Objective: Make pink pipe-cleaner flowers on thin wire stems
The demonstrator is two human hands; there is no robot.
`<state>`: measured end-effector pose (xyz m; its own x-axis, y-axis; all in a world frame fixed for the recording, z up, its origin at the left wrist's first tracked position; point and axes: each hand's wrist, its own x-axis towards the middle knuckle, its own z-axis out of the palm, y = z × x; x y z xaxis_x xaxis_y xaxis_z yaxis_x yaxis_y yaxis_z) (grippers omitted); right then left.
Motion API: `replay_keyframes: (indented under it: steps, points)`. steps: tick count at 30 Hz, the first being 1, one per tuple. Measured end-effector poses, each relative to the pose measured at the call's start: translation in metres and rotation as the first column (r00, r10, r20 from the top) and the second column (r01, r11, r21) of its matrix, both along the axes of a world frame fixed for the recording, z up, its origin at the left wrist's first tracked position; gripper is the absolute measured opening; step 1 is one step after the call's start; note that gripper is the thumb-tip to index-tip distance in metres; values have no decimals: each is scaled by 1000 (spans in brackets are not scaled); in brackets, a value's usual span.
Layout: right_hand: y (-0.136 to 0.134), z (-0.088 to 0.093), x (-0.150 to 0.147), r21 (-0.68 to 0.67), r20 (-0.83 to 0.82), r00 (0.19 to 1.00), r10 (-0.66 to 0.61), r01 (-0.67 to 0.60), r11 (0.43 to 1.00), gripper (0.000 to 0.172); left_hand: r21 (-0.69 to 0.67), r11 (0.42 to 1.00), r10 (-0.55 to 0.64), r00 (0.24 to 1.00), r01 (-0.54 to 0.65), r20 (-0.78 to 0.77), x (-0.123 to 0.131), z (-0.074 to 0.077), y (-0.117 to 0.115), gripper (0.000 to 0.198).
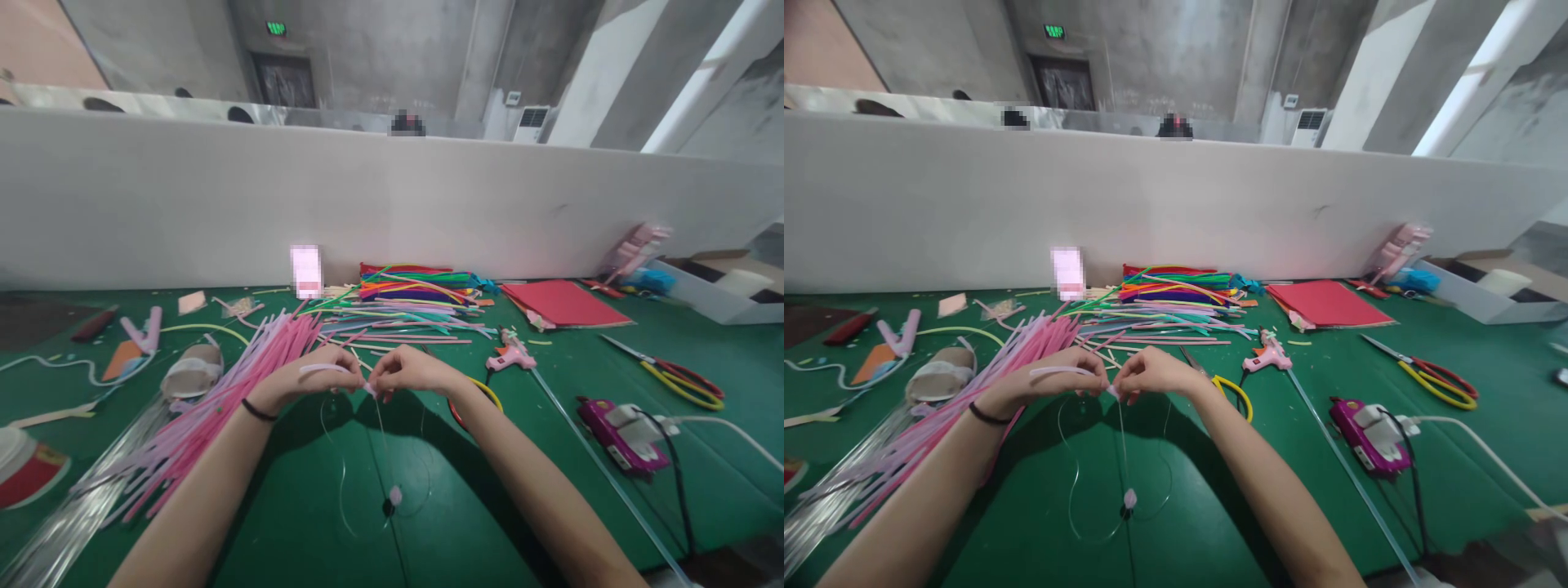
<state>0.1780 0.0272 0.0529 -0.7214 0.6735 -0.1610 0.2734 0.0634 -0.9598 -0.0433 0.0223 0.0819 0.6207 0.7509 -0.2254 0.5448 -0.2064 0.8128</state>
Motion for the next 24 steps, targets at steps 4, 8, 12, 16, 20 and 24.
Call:
replay_keyframes:
  steps: [4,8,12,16,20,24]
  points:
    - [2,-10,-3,-33,-11,999,-30,29,999,18,-43,999,6,1000,-5,24,-2,-9,5,18]
    - [3,-10,-7,65,-19,1000,-8,9,998,21,-95,995,33,999,-31,28,-2,-5,0,29]
    - [2,-2,-6,229,-118,993,-29,56,972,20,-108,991,91,984,-75,155,-5,11,-8,41]
    - [-1,1,-2,3,-397,917,-31,35,999,25,-38,998,49,965,-41,256,-7,23,-12,31]
    - [-2,-4,-2,-119,-558,823,-108,49,992,23,245,961,58,962,-126,266,3,24,-14,43]
    - [-4,-9,-9,-137,-592,793,-140,72,988,19,318,937,51,960,-142,277,13,19,-16,39]
